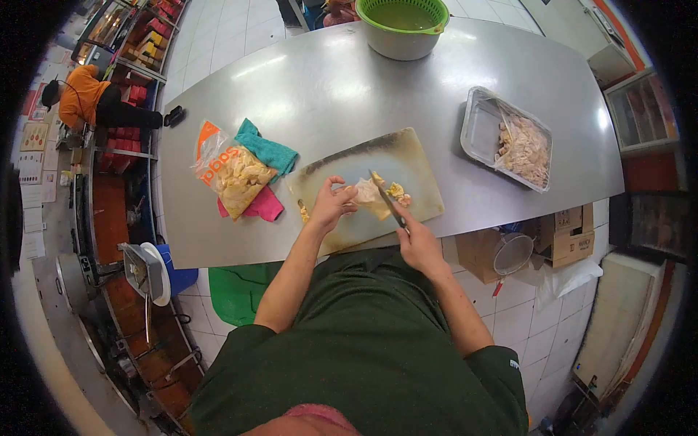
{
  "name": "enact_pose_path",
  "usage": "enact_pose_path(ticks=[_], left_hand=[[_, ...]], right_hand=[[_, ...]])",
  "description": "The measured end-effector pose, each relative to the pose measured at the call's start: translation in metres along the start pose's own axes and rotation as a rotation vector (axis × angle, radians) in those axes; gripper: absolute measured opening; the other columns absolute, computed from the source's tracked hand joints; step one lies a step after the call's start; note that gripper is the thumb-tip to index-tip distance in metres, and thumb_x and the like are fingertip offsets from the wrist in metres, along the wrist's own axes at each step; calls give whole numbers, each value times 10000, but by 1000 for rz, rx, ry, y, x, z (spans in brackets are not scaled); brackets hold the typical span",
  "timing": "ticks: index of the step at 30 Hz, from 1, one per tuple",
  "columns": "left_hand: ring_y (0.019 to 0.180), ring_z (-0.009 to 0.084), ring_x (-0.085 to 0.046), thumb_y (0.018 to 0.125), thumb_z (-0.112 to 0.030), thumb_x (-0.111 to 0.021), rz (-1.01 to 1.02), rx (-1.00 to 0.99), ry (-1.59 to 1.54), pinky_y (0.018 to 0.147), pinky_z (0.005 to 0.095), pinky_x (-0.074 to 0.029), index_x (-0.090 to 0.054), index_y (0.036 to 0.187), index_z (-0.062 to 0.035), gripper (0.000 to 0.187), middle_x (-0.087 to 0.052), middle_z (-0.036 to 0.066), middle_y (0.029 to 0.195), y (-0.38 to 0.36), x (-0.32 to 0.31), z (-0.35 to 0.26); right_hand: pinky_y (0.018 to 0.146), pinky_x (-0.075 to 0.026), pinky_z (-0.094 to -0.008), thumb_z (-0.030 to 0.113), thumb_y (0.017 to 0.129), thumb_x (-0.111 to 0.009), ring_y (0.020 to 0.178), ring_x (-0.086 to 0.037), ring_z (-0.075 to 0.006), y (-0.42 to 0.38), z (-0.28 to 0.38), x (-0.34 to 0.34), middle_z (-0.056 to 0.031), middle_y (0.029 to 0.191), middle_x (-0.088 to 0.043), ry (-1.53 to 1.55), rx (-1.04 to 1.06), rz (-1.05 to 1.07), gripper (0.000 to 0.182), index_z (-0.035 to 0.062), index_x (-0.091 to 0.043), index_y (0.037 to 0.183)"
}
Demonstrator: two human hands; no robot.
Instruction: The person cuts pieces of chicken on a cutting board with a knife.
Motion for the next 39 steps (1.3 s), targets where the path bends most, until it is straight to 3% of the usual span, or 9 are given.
enact_pose_path(ticks=[5,7,11,13,16,20,22,32,39], left_hand=[[784,158,-632,845,-40,-677,-144,-80,146,636,302,-551,-467,1058,-54,300,-638,111,897,2,48,43],[781,176,-642,819,-54,-683,-279,-404,448,681,315,-530,-551,998,-50,223,-652,115,910,1,72,49],[829,229,-639,769,-85,-691,-213,-352,841,739,351,-509,-627,935,-66,179,-648,103,904,-33,53,18],[909,270,-610,733,-142,-714,-242,-880,1083,796,388,-491,-667,927,-101,204,-638,83,897,-41,20,2],[928,244,-568,704,-184,-757,-109,-919,1113,815,383,-456,-695,897,-115,215,-637,42,853,-19,-9,13],[854,223,-561,711,-207,-760,-101,-867,1243,743,373,-440,-708,839,-138,156,-640,-4,826,-3,-9,27],[815,209,-548,728,-205,-745,-127,-945,1185,704,368,-410,-713,802,-158,94,-646,-28,820,-3,-7,31],[822,206,-539,743,-187,-715,-178,-962,1213,721,367,-382,-703,806,-166,68,-628,-28,797,-10,-9,33],[834,223,-551,749,-221,-724,-188,-854,1207,725,368,-401,-702,801,-154,88,-628,-15,786,-10,-7,29]], right_hand=[[882,-462,-485,72,903,-511,1024,-574,-442,-6,-13,-17,-259,1129,-603,-106,-55,189,542,194,-392,1417],[846,-467,-502,89,907,-506,989,-581,-439,-6,-15,-12,-253,1073,-616,-194,-124,154,541,203,-386,1421],[818,-467,-510,88,907,-505,948,-586,-436,-8,-11,-12,-240,1024,-623,-245,-134,127,543,204,-383,1423],[800,-464,-514,88,908,-498,912,-587,-435,-9,-13,-17,-236,964,-618,-257,-46,118,542,196,-380,1426],[790,-464,-517,102,917,-484,895,-587,-433,-7,-24,-20,-239,962,-607,-196,-9,97,533,198,-375,1431],[787,-466,-519,115,925,-476,874,-587,-435,-8,-17,-19,-237,971,-595,-236,-50,94,525,198,-375,1433],[769,-472,-523,114,929,-469,857,-584,-439,-15,-15,-27,-229,983,-589,-314,-21,154,532,202,-361,1443],[690,-490,-540,99,928,-432,769,-603,-432,29,-18,-53,-193,920,-575,-373,43,71,574,288,-325,1460],[762,-491,-537,92,908,-481,853,-611,-440,-34,-12,13,-222,984,-608,-459,-165,318,570,277,-370,1435]])
Point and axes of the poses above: each hand's wrist, its own y-axis towards the middle knuckle, its own x-axis out of the back of the hand, z = x × y, the point moved 3 cm from there along y, towards the middle knuckle
